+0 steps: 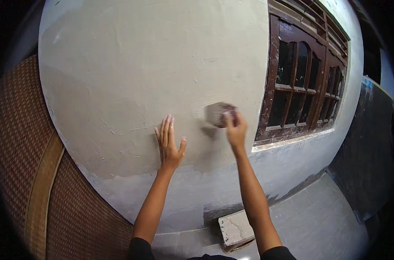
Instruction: The person applies and smooths putty onto an exterior wall using a putty knife.
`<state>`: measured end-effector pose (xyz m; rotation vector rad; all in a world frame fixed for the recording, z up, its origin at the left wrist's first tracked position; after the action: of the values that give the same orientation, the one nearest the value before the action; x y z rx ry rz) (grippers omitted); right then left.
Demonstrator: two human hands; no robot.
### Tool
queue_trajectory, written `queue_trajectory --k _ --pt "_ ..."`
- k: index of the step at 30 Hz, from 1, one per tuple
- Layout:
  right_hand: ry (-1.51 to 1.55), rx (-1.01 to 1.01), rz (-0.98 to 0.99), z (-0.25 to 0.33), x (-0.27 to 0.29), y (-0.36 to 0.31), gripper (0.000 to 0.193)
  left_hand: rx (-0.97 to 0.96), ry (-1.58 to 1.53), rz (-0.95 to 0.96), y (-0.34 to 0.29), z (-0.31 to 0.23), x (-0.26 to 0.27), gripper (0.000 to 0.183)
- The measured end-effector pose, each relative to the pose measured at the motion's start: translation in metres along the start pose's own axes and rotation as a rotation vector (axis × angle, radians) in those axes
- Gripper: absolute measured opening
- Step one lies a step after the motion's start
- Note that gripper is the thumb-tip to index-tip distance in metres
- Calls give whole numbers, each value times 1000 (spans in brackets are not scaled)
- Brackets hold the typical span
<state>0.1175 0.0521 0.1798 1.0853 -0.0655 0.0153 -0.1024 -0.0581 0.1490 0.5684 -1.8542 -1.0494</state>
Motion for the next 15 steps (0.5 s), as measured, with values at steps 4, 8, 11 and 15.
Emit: queue_trajectory --k 4,8,11,15 --pt "-257 -80 28 -2 -16 9 19 0 -4 3 0 2 6 69" --pt "140 -175 -333 19 32 11 16 3 17 -6 -5 8 11 69" --pt "85 -90 -60 6 -6 8 18 -6 13 -4 -2 8 4 70" --pt "-150 -141 1 9 -22 7 19 -5 2 6 -2 10 5 69"
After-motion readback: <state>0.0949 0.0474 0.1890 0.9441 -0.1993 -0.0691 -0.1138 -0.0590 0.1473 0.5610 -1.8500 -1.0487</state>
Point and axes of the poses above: each hand's wrist, its own y-axis towards the middle knuckle, its own x-axis out of the back of the hand, z = x × y, the point moved 3 cm from there along y, towards the middle knuckle, and after that the axes turned 14 degrees about z, right-handed, at the moved point
